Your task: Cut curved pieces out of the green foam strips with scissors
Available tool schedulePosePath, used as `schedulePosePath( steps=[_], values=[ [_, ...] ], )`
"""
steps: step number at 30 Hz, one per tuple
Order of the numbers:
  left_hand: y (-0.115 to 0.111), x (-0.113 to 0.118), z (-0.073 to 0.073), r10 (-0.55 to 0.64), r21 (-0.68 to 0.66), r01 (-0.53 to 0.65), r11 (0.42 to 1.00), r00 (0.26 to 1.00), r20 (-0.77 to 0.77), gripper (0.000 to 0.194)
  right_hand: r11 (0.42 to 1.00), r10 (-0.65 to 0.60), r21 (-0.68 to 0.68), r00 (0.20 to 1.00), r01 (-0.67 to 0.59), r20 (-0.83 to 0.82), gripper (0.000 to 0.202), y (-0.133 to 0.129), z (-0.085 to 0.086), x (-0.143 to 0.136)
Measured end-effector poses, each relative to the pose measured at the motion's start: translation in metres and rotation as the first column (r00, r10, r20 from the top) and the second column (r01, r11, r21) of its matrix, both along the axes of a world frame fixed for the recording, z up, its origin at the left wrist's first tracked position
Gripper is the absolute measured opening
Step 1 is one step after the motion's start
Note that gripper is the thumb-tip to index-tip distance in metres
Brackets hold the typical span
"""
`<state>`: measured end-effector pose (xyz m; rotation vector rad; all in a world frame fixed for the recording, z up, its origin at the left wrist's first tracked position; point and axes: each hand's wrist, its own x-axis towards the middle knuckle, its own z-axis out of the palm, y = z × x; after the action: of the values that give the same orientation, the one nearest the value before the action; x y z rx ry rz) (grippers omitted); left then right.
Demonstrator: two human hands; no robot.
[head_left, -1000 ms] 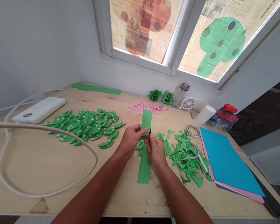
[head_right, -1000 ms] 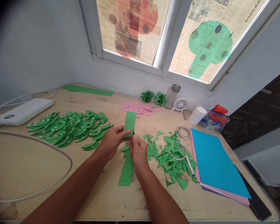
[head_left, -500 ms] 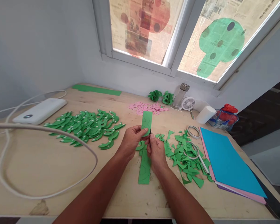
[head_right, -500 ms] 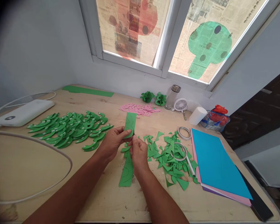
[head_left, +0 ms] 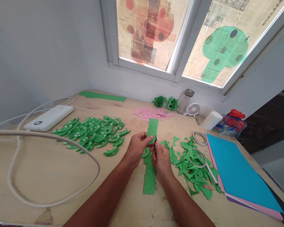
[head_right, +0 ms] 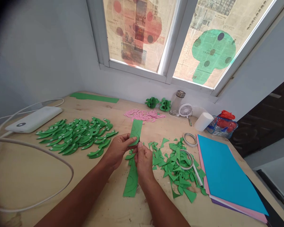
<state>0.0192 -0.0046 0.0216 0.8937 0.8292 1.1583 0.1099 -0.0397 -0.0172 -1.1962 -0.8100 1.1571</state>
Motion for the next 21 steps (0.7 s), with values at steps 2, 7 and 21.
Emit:
schedulePosePath(
  steps=[2, 7, 21],
  values=[
    [-0.0004, 0.0006, 0.0003, 0.002, -0.013, -0.002, 1.000, 1.000, 0.006, 0.026, 1.000, -0.012, 0.002, 1.000, 0.012, 0.013, 0.052, -0.0001, -0.0009, 0.0000],
    [-0.0006, 0.0004, -0.0001, 0.007, -0.002, -0.007, 1.000, 1.000, -0.001, 0.026, 1.000, -0.012, -0.003, 0.999, 0.012, 0.047, 0.052, -0.0004, -0.0016, 0.0003],
    [-0.0002, -0.0023, 0.0020, 0.003, -0.008, -0.003, 1.000, 0.999, -0.051, 0.023, 1.000, 0.004, -0.006, 0.999, -0.003, 0.035, 0.052, 0.0001, 0.0008, 0.0018]
  ],
)
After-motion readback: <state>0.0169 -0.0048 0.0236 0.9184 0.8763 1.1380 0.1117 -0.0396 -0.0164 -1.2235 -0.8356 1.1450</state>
